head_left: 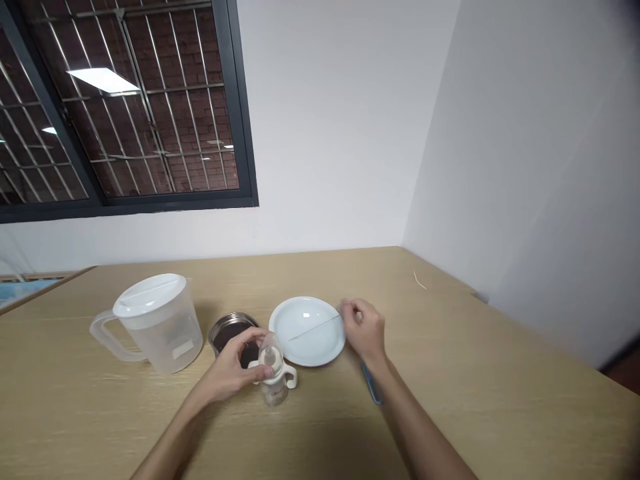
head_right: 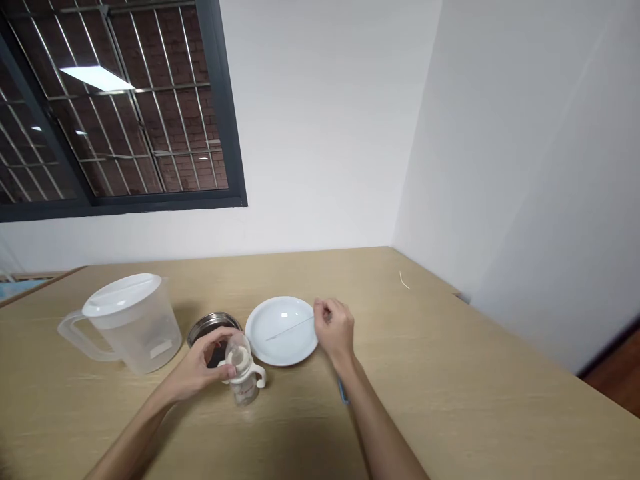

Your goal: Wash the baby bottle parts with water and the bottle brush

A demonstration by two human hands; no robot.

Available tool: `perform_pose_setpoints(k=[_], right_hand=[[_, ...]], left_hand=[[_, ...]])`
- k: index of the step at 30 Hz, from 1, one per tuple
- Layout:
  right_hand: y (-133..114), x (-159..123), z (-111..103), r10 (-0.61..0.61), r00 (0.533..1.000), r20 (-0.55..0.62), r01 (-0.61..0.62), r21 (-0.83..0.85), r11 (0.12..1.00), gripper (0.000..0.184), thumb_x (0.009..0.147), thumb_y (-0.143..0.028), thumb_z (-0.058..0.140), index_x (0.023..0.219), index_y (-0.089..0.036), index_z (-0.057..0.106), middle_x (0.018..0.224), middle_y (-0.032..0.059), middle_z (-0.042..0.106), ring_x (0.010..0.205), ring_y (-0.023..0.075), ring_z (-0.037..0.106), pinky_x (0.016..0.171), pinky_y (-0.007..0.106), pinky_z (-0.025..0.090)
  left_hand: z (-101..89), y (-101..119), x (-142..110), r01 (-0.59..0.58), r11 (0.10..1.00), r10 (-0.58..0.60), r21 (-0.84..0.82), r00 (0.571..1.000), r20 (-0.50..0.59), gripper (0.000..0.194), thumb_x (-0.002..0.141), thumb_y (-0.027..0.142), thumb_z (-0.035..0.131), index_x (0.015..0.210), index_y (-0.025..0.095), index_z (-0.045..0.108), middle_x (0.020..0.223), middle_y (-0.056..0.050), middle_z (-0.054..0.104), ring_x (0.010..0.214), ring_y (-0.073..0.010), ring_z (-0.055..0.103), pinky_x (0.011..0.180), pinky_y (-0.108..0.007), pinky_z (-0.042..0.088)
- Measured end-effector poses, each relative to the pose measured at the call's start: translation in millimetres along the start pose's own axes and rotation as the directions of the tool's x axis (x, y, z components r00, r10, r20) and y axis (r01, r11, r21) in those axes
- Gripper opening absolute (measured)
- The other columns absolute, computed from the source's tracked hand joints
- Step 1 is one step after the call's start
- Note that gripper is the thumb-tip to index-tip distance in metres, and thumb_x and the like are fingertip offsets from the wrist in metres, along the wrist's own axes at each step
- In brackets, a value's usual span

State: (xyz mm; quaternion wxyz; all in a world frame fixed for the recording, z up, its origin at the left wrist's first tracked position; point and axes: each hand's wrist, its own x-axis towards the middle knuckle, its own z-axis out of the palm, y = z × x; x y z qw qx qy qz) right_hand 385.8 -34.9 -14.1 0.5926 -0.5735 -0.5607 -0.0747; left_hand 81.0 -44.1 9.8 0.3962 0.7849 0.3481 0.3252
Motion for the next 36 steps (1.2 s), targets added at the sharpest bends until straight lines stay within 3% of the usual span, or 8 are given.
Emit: perform_pose_setpoints(k=[2,5,8,11,19,25,29,36], right_hand=[[-25.9,-6.3,3.0,-0.095,0.990,0.099,0.078,0.160,0.984,0.029,0.092,-0.035,0.053,0.068,-0.020,0.056,0.067,0.0024,0.059,0.066,0.0164,0.054,0.069,0.029,0.043],[-65.9,-19.0,5.9,-0.243,0.903,0.355,0.098,0.381,0.919,0.011,0.089,-0.031,0.059,0.087,-0.020,0.061,0.085,0.0049,0.065,0.082,0.0190,0.059,0.076,0.031,0.047],[-90.0,-30.6,7.7,-0.320,0.813,0.487,0.058,0.478,0.877,0.017,0.088,-0.031,0.063,0.103,-0.021,0.063,0.100,0.0062,0.065,0.095,0.0203,0.059,0.085,0.034,0.047],[-94.7,-37.2,10.4,-0.343,0.761,0.550,0.023,0.506,0.862,0.023,0.087,-0.032,0.066,0.107,-0.021,0.063,0.105,0.0066,0.064,0.098,0.0203,0.059,0.088,0.035,0.047],[-91.0,-42.3,14.5,-0.325,0.718,0.615,-0.002,0.469,0.883,0.029,0.081,-0.030,0.072,0.106,-0.020,0.064,0.101,0.0059,0.064,0.092,0.0191,0.058,0.081,0.032,0.047],[-97.4,-46.4,12.5,-0.320,0.694,0.644,-0.012,0.455,0.890,0.034,0.080,-0.037,0.073,0.110,-0.021,0.063,0.099,0.0051,0.062,0.086,0.0178,0.058,0.076,0.031,0.047],[-98.3,-51.3,17.0,-0.317,0.706,0.633,0.025,0.425,0.905,0.032,0.083,-0.038,0.070,0.108,-0.021,0.063,0.095,0.0050,0.060,0.085,0.0183,0.057,0.077,0.032,0.047],[-101.5,-57.2,23.6,-0.329,0.720,0.611,0.052,0.425,0.904,0.026,0.085,-0.034,0.068,0.106,-0.022,0.061,0.101,0.0059,0.060,0.085,0.0176,0.056,0.077,0.032,0.049]], left_hand=[[0.5,-3.3,-0.5,-0.025,0.998,0.024,-0.063,1.000,-0.008,0.066,0.072,0.047,0.080,0.128,0.021,0.056,0.119,-0.010,0.065,0.109,-0.0266,0.058,0.096,-0.036,0.042],[1.5,-7.8,-0.9,-0.054,0.988,0.053,-0.146,0.999,-0.011,0.075,0.067,0.051,0.082,0.130,0.020,0.054,0.115,-0.010,0.067,0.108,-0.0269,0.060,0.098,-0.037,0.042],[2.4,-12.0,-2.0,-0.066,0.984,0.066,-0.163,0.998,-0.002,0.077,0.064,0.052,0.084,0.128,0.020,0.054,0.110,-0.009,0.069,0.107,-0.0265,0.061,0.101,-0.038,0.040],[3.3,-16.3,-3.1,-0.065,0.982,0.061,-0.176,0.998,-0.028,0.075,0.065,0.054,0.083,0.126,0.020,0.056,0.114,-0.011,0.068,0.109,-0.0270,0.061,0.101,-0.038,0.041],[5.6,-17.8,-2.5,-0.044,0.984,0.039,-0.173,0.999,-0.036,0.070,0.061,0.038,0.088,0.122,0.017,0.059,0.114,-0.012,0.069,0.107,-0.0270,0.062,0.098,-0.038,0.044],[7.6,-10.3,-6.3,-0.038,0.998,0.036,-0.047,0.998,-0.045,0.057,0.061,0.030,0.086,0.114,0.018,0.065,0.111,-0.008,0.070,0.104,-0.0258,0.062,0.096,-0.038,0.046],[8.5,-8.4,-6.8,-0.084,0.996,0.083,-0.016,0.995,-0.053,0.044,0.063,0.027,0.084,0.104,0.018,0.069,0.109,-0.008,0.070,0.103,-0.0254,0.062,0.097,-0.037,0.044],[5.6,-11.3,-9.1,-0.068,0.996,0.069,0.051,0.997,-0.029,0.045,0.061,0.030,0.085,0.102,0.020,0.069,0.107,-0.005,0.070,0.103,-0.0258,0.061,0.095,-0.036,0.043]])
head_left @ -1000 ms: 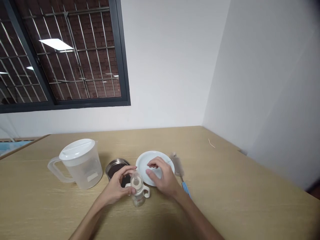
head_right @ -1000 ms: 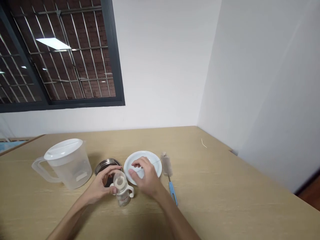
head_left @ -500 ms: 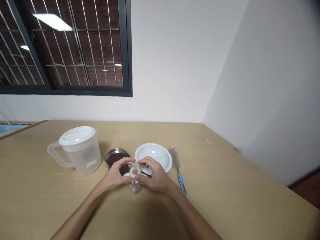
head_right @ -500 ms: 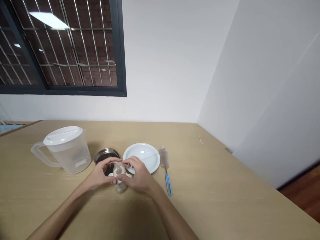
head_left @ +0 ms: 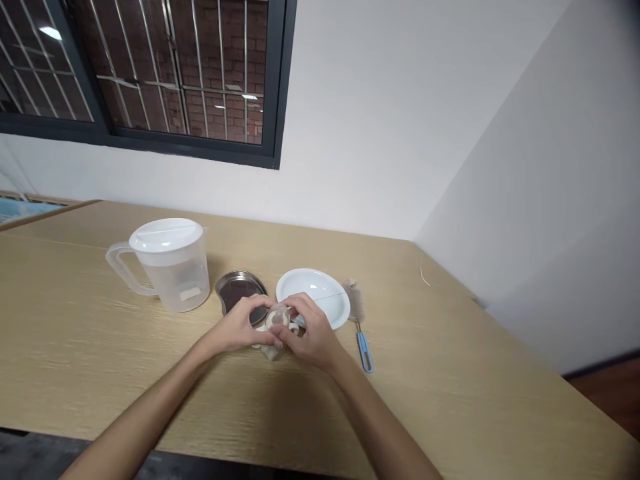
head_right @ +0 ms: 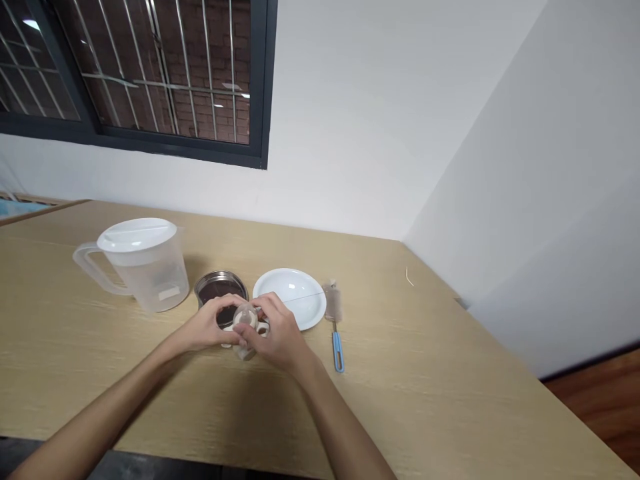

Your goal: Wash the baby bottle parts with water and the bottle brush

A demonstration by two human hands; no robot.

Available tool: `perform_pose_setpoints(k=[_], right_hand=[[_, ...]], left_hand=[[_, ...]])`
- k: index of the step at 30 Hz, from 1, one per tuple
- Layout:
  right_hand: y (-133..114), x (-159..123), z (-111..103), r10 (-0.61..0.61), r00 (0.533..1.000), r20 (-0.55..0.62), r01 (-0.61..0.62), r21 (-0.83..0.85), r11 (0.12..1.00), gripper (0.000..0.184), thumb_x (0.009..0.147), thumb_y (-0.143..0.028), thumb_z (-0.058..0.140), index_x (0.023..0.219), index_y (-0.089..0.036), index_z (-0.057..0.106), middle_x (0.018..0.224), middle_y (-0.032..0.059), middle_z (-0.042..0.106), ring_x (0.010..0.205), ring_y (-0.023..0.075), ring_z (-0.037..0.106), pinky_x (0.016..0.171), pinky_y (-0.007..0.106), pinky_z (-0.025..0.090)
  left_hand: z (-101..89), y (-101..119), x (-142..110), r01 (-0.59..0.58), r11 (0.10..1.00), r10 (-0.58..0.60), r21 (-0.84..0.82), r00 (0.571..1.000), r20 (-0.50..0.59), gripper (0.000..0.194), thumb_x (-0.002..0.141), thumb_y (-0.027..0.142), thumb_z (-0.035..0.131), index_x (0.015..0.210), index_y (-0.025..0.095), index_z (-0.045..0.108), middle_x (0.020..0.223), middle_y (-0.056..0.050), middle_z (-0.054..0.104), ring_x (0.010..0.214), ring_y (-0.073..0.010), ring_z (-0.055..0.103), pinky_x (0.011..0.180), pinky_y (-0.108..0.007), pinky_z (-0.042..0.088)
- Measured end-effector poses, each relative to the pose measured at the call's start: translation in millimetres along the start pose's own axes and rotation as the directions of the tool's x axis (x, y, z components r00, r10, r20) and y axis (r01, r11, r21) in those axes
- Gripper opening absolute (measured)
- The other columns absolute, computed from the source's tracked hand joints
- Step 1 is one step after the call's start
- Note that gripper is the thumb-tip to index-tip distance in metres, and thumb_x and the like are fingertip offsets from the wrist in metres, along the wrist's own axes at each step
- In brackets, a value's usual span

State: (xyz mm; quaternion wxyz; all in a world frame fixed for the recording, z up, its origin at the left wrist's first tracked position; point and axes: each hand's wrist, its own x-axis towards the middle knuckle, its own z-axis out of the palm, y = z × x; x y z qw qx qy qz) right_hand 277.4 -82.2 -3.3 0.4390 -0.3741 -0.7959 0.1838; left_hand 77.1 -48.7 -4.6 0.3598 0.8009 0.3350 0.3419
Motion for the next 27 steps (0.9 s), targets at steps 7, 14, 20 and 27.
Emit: perform_pose_setpoints(k=[7,14,20,27], right_hand=[[0.1,2.4,-2.3,0.021,0.999,0.031,-0.021,0.014,1.000,0.029,0.083,-0.033,0.071,0.108,-0.023,0.062,0.102,0.0059,0.060,0.090,0.0189,0.056,0.076,0.032,0.050],[0.0,6.2,-3.3,0.034,0.998,0.055,-0.037,0.042,0.998,0.026,0.081,-0.033,0.073,0.103,-0.022,0.063,0.099,0.0051,0.059,0.083,0.0166,0.056,0.073,0.030,0.051],[-1.1,5.5,-3.1,0.052,0.997,0.056,-0.055,0.048,0.997,0.026,0.081,-0.035,0.073,0.103,-0.022,0.064,0.100,0.0055,0.060,0.086,0.0172,0.057,0.073,0.030,0.052],[-2.6,5.8,-3.0,0.049,0.997,0.061,-0.052,0.048,0.997,0.026,0.082,-0.033,0.072,0.104,-0.023,0.063,0.101,0.0057,0.060,0.087,0.0172,0.058,0.073,0.030,0.053]], left_hand=[[-2.2,0.0,-0.9,0.039,0.998,-0.039,-0.040,0.999,0.016,0.047,0.058,0.033,0.087,0.100,0.021,0.070,0.105,-0.003,0.070,0.102,-0.0254,0.061,0.094,-0.036,0.043],[-0.3,-8.5,-0.9,0.069,0.994,-0.069,-0.083,0.998,-0.001,0.051,0.053,0.024,0.089,0.102,0.020,0.072,0.107,-0.005,0.070,0.104,-0.0270,0.062,0.095,-0.037,0.042],[-3.3,-9.9,-0.6,0.039,0.994,-0.037,-0.102,0.999,0.028,0.050,0.057,0.028,0.087,0.103,0.019,0.072,0.109,-0.007,0.071,0.106,-0.0284,0.062,0.097,-0.039,0.042],[-6.4,-6.9,-4.7,-0.004,0.998,0.006,-0.070,1.000,0.018,0.042,0.067,0.031,0.081,0.108,0.022,0.072,0.115,-0.009,0.071,0.111,-0.0308,0.060,0.099,-0.042,0.041]])
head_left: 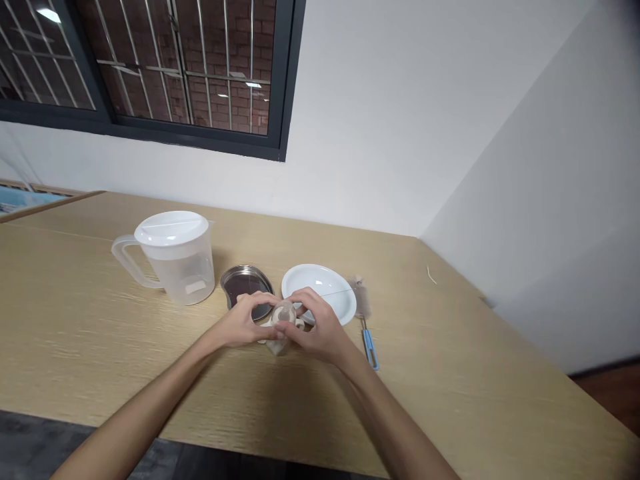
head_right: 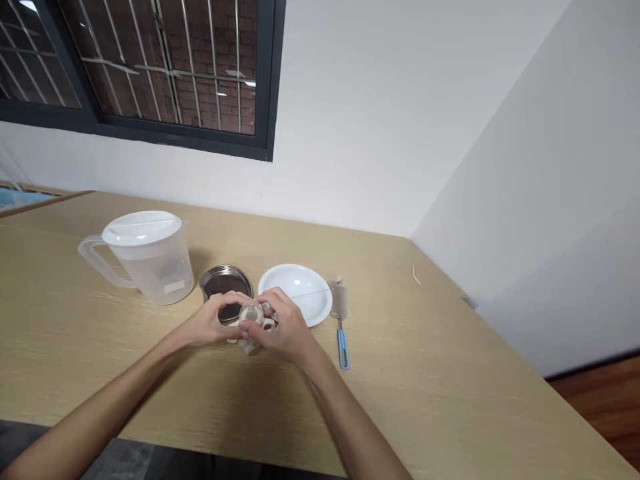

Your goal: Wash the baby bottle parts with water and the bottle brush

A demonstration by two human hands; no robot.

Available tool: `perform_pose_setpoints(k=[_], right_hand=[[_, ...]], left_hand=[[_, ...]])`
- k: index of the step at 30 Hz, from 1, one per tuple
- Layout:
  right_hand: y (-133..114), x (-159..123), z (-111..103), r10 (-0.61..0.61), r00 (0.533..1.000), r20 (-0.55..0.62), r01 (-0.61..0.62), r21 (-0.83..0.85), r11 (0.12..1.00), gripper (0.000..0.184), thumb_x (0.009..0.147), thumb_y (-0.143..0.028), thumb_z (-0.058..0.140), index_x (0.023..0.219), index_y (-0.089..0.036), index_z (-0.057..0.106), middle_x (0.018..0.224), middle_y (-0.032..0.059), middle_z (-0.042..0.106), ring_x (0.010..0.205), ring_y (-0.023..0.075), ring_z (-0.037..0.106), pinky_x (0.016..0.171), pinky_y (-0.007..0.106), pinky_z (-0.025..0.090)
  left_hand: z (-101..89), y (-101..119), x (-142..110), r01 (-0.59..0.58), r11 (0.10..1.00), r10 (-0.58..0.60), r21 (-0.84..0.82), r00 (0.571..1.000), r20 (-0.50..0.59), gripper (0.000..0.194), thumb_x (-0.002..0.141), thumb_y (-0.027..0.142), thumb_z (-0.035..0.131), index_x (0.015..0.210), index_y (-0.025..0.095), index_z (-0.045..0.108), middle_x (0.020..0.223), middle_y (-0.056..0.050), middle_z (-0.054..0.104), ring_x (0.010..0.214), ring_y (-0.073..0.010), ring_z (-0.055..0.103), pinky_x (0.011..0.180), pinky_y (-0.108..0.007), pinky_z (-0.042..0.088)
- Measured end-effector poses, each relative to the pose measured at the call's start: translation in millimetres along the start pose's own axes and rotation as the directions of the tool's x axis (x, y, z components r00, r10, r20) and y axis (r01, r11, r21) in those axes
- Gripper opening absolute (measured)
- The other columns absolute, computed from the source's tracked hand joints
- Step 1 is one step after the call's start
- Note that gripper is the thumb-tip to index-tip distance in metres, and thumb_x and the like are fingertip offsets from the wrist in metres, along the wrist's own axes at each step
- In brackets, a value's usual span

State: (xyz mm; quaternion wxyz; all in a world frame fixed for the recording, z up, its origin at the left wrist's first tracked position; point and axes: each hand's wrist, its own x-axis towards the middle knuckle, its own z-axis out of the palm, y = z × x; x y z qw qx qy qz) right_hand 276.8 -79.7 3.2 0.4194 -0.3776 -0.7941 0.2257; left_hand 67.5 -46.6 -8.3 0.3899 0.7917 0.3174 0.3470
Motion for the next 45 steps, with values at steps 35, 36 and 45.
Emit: perform_pose_setpoints(k=[35,36,45], right_hand=[[-3.1,-8.1,8.4,-0.019,0.997,-0.080,0.018,-0.018,1.000,0.025,0.083,-0.028,0.067,0.106,-0.021,0.062,0.099,0.0062,0.065,0.089,0.0185,0.059,0.078,0.031,0.050],[-3.2,-9.5,10.2,-0.047,0.994,-0.094,0.043,-0.047,0.998,0.025,0.084,-0.028,0.065,0.108,-0.021,0.062,0.100,0.0071,0.065,0.091,0.0194,0.060,0.080,0.032,0.050],[22.3,-18.7,-4.9,-0.168,0.950,-0.263,0.098,-0.258,0.961,0.032,0.097,-0.033,0.043,0.123,-0.018,0.055,0.114,0.0132,0.062,0.105,0.0253,0.059,0.093,0.045,0.047]], left_hand=[[0.4,11.9,-5.2,0.060,0.986,-0.063,0.157,0.998,0.014,0.038,0.072,0.036,0.075,0.106,0.021,0.070,0.107,-0.006,0.072,0.100,-0.0261,0.063,0.097,-0.039,0.043],[-0.1,11.3,-6.2,0.067,0.980,-0.070,0.189,0.998,0.008,0.044,0.070,0.036,0.077,0.110,0.022,0.069,0.110,-0.006,0.071,0.102,-0.0268,0.062,0.099,-0.041,0.041],[-15.3,3.7,-1.8,0.016,1.000,-0.015,0.007,0.993,-0.113,0.047,0.075,0.045,0.075,0.112,0.018,0.066,0.106,-0.009,0.069,0.097,-0.0233,0.062,0.089,-0.034,0.047]])
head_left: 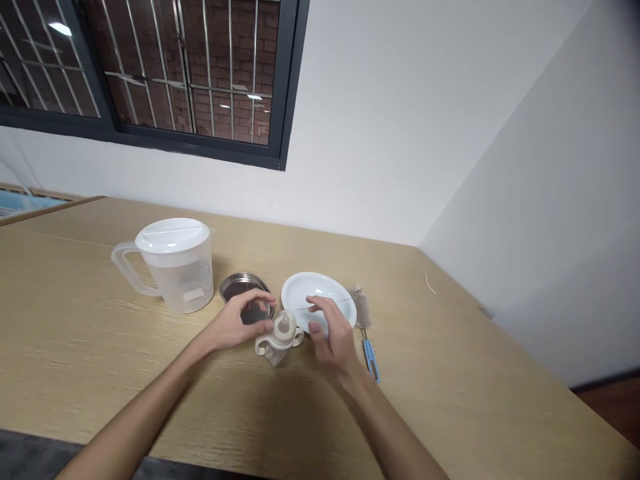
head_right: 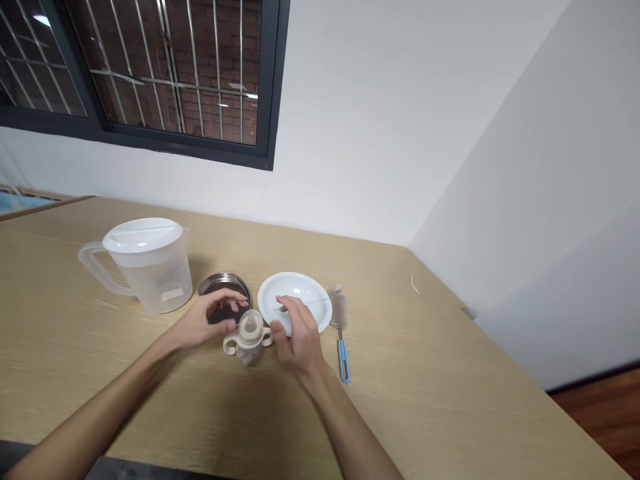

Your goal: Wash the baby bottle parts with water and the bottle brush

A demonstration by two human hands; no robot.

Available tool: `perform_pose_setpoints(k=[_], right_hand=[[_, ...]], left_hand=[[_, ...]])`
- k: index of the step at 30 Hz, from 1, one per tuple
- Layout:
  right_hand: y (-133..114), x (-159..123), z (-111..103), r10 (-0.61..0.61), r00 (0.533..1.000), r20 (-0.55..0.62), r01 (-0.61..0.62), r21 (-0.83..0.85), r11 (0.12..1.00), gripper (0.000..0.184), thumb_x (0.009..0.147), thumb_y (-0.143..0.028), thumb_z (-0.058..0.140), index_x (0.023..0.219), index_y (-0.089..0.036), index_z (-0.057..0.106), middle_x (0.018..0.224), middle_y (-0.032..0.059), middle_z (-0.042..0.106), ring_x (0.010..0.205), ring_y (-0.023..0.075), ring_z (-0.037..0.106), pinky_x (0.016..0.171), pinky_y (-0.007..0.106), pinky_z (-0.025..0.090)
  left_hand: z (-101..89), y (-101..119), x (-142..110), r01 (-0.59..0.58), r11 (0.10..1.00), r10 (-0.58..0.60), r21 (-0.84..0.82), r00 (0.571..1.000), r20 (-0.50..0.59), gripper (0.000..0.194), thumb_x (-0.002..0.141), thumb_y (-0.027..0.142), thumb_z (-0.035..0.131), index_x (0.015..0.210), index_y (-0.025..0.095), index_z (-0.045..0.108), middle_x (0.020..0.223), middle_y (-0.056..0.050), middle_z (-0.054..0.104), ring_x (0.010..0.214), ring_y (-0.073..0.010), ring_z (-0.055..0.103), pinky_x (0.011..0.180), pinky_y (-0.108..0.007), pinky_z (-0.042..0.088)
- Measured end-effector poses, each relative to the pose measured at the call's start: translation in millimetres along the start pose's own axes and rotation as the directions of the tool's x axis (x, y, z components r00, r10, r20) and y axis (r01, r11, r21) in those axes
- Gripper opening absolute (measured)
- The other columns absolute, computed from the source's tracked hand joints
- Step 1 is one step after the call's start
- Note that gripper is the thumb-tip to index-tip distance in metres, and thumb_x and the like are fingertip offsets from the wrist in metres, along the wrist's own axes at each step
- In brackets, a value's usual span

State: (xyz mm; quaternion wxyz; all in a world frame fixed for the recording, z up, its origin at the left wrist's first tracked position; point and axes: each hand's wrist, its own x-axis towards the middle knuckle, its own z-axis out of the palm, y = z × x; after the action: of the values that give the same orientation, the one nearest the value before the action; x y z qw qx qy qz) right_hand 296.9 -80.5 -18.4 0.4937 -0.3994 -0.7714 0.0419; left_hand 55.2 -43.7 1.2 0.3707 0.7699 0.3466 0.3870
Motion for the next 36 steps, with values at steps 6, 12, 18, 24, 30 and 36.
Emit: perform_pose_setpoints(k=[6,12,18,24,30,36], right_hand=[[17.2,-0.3,0.7,0.057,0.991,-0.120,-0.071,-0.112,0.991,0.033,0.099,-0.024,0.041,0.070,-0.021,0.056,0.095,0.0083,0.061,0.093,0.0205,0.060,0.085,0.038,0.047],[18.5,-0.7,10.8,0.019,0.998,-0.054,-0.026,-0.139,0.990,0.023,0.099,-0.021,0.043,0.119,-0.018,0.055,0.114,0.0124,0.059,0.104,0.0222,0.057,0.092,0.040,0.044],[17.9,-2.2,10.1,0.026,0.998,-0.052,-0.035,-0.177,0.984,0.023,0.101,-0.022,0.035,0.090,-0.021,0.055,0.083,0.0061,0.060,0.083,0.0206,0.051,0.077,0.037,0.040],[17.8,-0.4,9.2,-0.009,0.997,-0.075,-0.007,-0.199,0.980,0.039,0.101,-0.028,0.041,0.062,-0.024,0.038,0.056,-0.0015,0.042,0.058,0.0164,0.038,0.066,0.034,0.035],[21.3,-4.3,11.9,-0.038,0.999,-0.019,0.033,-0.208,0.978,0.041,0.100,-0.026,0.045,0.059,-0.023,0.040,0.054,-0.0017,0.045,0.055,0.0148,0.039,0.066,0.034,0.036],[18.6,-2.2,12.1,-0.033,0.999,-0.028,0.029,-0.140,0.990,0.017,0.099,-0.021,0.042,0.095,-0.021,0.058,0.086,0.0066,0.064,0.084,0.0209,0.057,0.078,0.038,0.046]], left_hand=[[0.0,-5.3,3.6,0.047,0.999,-0.047,-0.006,0.937,-0.347,0.052,0.096,0.047,0.046,0.055,0.017,0.054,0.053,0.000,0.056,0.055,-0.0125,0.051,0.058,-0.025,0.039],[-1.6,-14.4,3.5,0.097,0.995,-0.091,-0.011,0.877,-0.472,0.060,0.099,0.046,0.040,0.046,0.019,0.044,0.042,0.001,0.046,0.045,-0.0108,0.044,0.053,-0.025,0.035],[3.7,-21.8,6.5,0.030,0.998,-0.051,-0.059,0.916,-0.398,0.041,0.098,0.047,0.044,0.079,0.016,0.062,0.067,-0.001,0.061,0.054,-0.0115,0.048,0.056,-0.024,0.038],[4.8,-21.6,5.7,0.058,0.998,-0.069,-0.040,0.922,-0.381,0.042,0.096,0.049,0.047,0.071,0.017,0.058,0.059,0.001,0.059,0.050,-0.0106,0.047,0.052,-0.023,0.037],[7.9,-25.2,2.5,0.137,0.990,-0.112,0.037,0.915,-0.388,0.055,0.095,0.051,0.046,0.051,0.018,0.047,0.042,0.003,0.047,0.043,-0.0103,0.044,0.047,-0.023,0.032],[12.7,-25.5,1.6,0.061,0.998,-0.046,0.035,0.946,-0.320,0.041,0.093,0.045,0.051,0.068,0.016,0.065,0.062,-0.003,0.066,0.059,-0.0138,0.057,0.058,-0.024,0.042]])
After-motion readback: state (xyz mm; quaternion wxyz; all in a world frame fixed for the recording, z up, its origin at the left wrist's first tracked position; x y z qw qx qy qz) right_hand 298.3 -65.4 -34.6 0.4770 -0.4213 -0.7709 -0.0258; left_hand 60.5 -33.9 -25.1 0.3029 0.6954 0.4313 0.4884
